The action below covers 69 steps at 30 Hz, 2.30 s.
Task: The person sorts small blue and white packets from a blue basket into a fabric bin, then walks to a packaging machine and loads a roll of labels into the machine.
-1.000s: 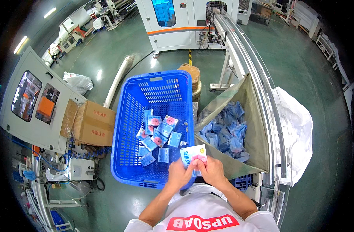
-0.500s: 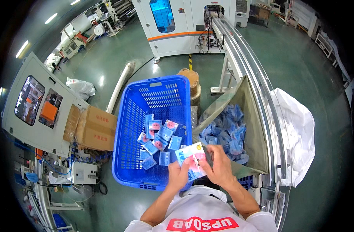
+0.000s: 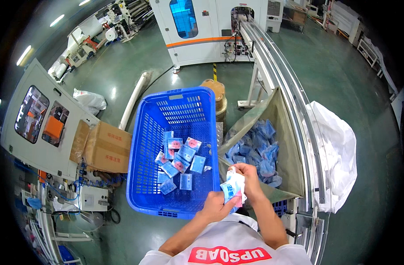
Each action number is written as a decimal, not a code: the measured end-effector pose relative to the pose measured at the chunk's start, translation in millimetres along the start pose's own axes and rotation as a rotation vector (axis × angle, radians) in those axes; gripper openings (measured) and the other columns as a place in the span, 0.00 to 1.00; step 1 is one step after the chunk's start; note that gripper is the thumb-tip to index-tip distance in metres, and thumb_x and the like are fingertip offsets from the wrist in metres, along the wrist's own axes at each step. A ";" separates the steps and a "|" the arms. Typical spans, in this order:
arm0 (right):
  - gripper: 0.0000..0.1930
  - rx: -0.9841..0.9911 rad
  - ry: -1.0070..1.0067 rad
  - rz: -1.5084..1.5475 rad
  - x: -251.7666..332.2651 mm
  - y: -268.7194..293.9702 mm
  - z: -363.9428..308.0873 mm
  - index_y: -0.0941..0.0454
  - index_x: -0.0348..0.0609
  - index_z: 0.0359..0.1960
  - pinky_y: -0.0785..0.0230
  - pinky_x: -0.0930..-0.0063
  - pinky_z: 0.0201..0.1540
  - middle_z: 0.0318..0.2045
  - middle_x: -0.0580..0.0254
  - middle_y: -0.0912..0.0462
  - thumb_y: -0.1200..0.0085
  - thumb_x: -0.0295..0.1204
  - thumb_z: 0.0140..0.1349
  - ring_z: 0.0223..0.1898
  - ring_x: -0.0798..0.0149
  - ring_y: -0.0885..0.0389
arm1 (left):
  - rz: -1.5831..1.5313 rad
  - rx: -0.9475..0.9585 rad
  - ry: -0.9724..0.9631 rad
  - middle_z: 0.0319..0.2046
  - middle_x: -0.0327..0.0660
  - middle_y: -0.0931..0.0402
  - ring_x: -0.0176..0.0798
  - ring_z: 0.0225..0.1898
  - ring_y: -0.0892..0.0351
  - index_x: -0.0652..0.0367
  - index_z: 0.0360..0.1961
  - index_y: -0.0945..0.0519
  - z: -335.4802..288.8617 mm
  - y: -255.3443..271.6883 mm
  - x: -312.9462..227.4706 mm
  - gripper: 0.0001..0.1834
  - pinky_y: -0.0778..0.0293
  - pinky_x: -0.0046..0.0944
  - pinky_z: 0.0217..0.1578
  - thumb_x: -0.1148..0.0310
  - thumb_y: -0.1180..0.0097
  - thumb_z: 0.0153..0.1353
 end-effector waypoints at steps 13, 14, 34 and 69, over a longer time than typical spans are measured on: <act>0.06 -0.036 -0.059 0.380 1.7 -12.6 -23.6 0.26 0.35 0.40 0.29 0.80 0.36 0.33 0.64 0.20 0.53 0.25 0.67 0.31 0.74 0.22 | -0.757 -0.235 0.348 0.47 0.40 0.25 0.33 0.47 0.26 0.64 0.59 0.33 -7.8 -10.0 76.8 0.28 0.30 0.33 0.48 0.60 0.45 0.63; 0.07 -0.058 -0.061 0.402 0.1 -11.1 -23.6 0.26 0.35 0.40 0.28 0.80 0.36 0.33 0.64 0.20 0.53 0.25 0.67 0.32 0.74 0.22 | -0.639 -0.216 0.388 0.46 0.40 0.24 0.33 0.46 0.26 0.65 0.58 0.31 -6.5 -6.6 68.6 0.26 0.29 0.33 0.47 0.62 0.45 0.63; 0.18 -0.835 0.425 -1.119 15.0 163.7 25.9 0.22 0.40 0.45 0.44 0.56 0.59 0.56 0.42 0.37 0.44 0.38 0.57 0.57 0.44 0.37 | -1.312 -0.501 0.696 0.50 0.44 0.26 0.45 0.51 0.25 0.63 0.57 0.32 -33.1 -0.1 140.5 0.22 0.29 0.47 0.54 0.73 0.48 0.60; 0.07 -0.275 -0.137 0.012 -22.0 27.0 32.1 0.27 0.39 0.38 0.26 0.74 0.30 0.31 0.57 0.18 0.47 0.24 0.58 0.28 0.67 0.20 | 0.709 0.464 1.134 0.62 0.43 0.38 0.51 0.66 0.43 0.53 0.62 0.39 -231.7 110.8 539.2 0.28 0.39 0.54 0.61 0.73 0.52 0.59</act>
Point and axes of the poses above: each hand's wrist, its own z-axis towards the middle knuckle, its own y-axis out of the back of the hand, x = y × z, the point moved 7 cm from there along z, towards the middle knuckle
